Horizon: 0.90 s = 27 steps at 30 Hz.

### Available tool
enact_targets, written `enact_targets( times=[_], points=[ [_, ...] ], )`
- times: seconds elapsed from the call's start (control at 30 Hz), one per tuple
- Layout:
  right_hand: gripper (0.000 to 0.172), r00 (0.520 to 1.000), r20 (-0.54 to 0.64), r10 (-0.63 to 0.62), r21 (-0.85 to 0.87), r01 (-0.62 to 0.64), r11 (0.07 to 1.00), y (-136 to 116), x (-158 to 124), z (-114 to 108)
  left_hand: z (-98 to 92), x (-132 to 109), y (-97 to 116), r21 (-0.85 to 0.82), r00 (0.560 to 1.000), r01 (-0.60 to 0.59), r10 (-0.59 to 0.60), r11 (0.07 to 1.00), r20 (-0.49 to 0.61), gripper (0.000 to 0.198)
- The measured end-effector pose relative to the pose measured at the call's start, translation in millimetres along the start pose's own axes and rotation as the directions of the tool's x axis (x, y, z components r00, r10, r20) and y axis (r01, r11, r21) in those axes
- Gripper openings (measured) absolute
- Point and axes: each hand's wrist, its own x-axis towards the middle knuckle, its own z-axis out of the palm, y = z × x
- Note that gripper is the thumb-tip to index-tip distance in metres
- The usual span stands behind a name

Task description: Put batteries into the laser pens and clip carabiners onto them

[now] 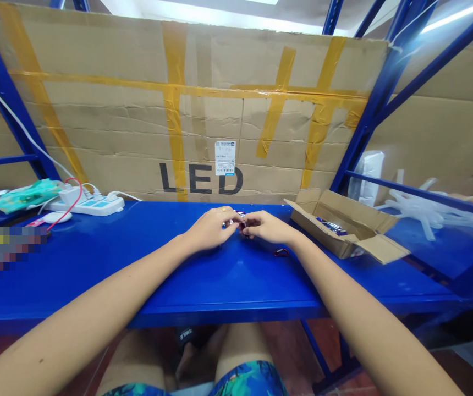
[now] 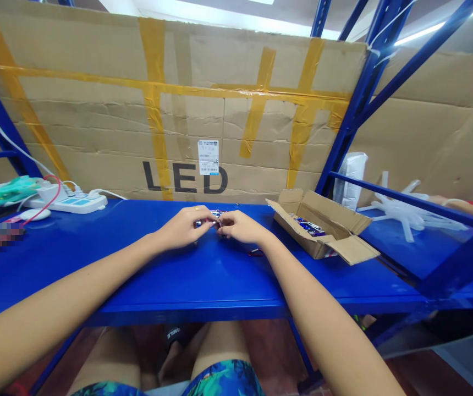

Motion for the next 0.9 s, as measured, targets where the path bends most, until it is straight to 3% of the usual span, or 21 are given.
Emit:
enact_targets(
  times=[0.1, 0.23, 0.37, 0.47, 0.57, 0.67, 0.77, 0.9],
  points=[
    [0.012, 0.999, -0.034, -0.001, -0.068, -0.001, 0.998, 0.9, -0.6, -1.9, -15.2, -0.6, -6.1, 0.029, 0.985, 0.089, -0.092, 0.996, 0.149, 0.017],
    [0.015, 0.999, -0.049, -0.008, -0.094, 0.003, 0.996, 1.3, -0.9, -1.3, -28.8, -4.4, -12.7, -0.028, 0.886, 0.18, -0.149, 0.983, 0.44, 0.011],
    [0.014, 0.998, -0.05, 0.033, -0.012, -0.033, 0.999, 2.6, 0.3, 1.2, -26.7, -6.9, -16.6, -0.031, 0.84, 0.212, -0.166, 0.977, 0.517, 0.01],
    [0.012, 0.996, -0.085, 0.031, 0.041, -0.027, 0.999, 3.6, 1.7, 2.2, -21.1, -5.2, -15.5, -0.013, 0.873, 0.22, -0.191, 0.975, 0.448, 0.01],
    [0.015, 0.994, -0.11, 0.02, 0.016, -0.018, 1.0, 2.1, 2.1, 2.9, -14.8, -1.6, -8.2, -0.076, 0.938, 0.269, -0.243, 0.96, 0.245, 0.013],
    [0.019, 0.997, -0.08, 0.006, -0.048, -0.01, 0.999, -1.8, 1.2, 4.6, -7.1, 1.4, 3.1, -0.258, 0.937, 0.348, -0.342, 0.901, 0.067, 0.016],
    [0.022, 0.996, -0.051, -0.079, -0.119, 0.073, 0.99, -4.6, 0.3, 6.9, 0.2, 2.4, 11.5, -0.396, 0.935, 0.334, -0.353, 0.855, 0.025, 0.011],
    [0.023, 0.979, -0.075, -0.188, -0.167, 0.174, 0.971, -2.9, 1.2, 9.1, 4.7, 1.8, 11.5, -0.43, 0.945, 0.295, -0.326, 0.853, 0.001, 0.006]
  ],
)
